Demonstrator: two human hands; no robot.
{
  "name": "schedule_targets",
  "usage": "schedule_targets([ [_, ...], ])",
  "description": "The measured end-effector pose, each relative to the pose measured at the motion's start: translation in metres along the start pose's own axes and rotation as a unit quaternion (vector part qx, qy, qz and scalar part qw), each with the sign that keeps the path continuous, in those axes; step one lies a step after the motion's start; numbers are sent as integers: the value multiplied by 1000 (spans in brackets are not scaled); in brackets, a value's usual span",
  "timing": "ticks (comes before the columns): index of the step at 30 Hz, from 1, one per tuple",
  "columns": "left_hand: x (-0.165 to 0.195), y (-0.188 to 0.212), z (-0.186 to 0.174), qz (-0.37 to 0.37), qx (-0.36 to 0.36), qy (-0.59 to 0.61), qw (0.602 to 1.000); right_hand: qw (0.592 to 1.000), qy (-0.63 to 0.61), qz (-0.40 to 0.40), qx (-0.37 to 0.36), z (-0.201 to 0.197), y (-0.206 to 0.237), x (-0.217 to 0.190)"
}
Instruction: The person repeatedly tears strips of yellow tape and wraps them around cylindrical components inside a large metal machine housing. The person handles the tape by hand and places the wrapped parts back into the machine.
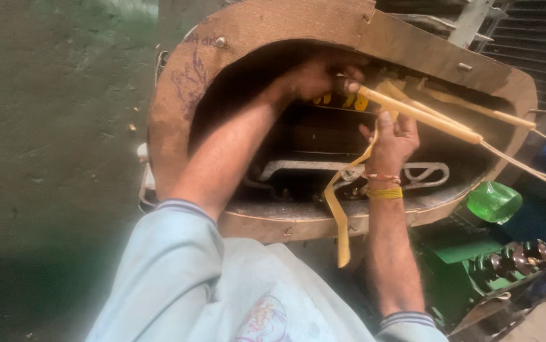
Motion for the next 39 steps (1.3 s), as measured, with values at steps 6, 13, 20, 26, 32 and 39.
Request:
schedule_targets([
  [6,1,-3,1,31,-15,12,999,959,122,-239,-86,35,1,-24],
  [13,-1,-2,-1,0,14,3,1000,937,135,-300,-117,54,14,-25],
  [20,8,1,7,73,71,127,987,970,173,-162,-46,34,8,-1],
  [26,3,-1,11,36,74,120,989,978,92,-173,-65,43,-4,-1],
  [32,28,14,14,121,70,99,985,981,98,-150,-73,55,-1,-13],
  [39,25,30,5,42,104,220,969,978,171,-110,-46,60,10,-19],
])
Point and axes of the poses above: each hand's wrist, its own y-axis away from the middle knuckle, its own z-axis out of the palm, x = y × z, the point moved 7 cm from there along -y, towards the middle knuckle, and after that the axes turned 12 degrees about y, right-handed, at the moved point
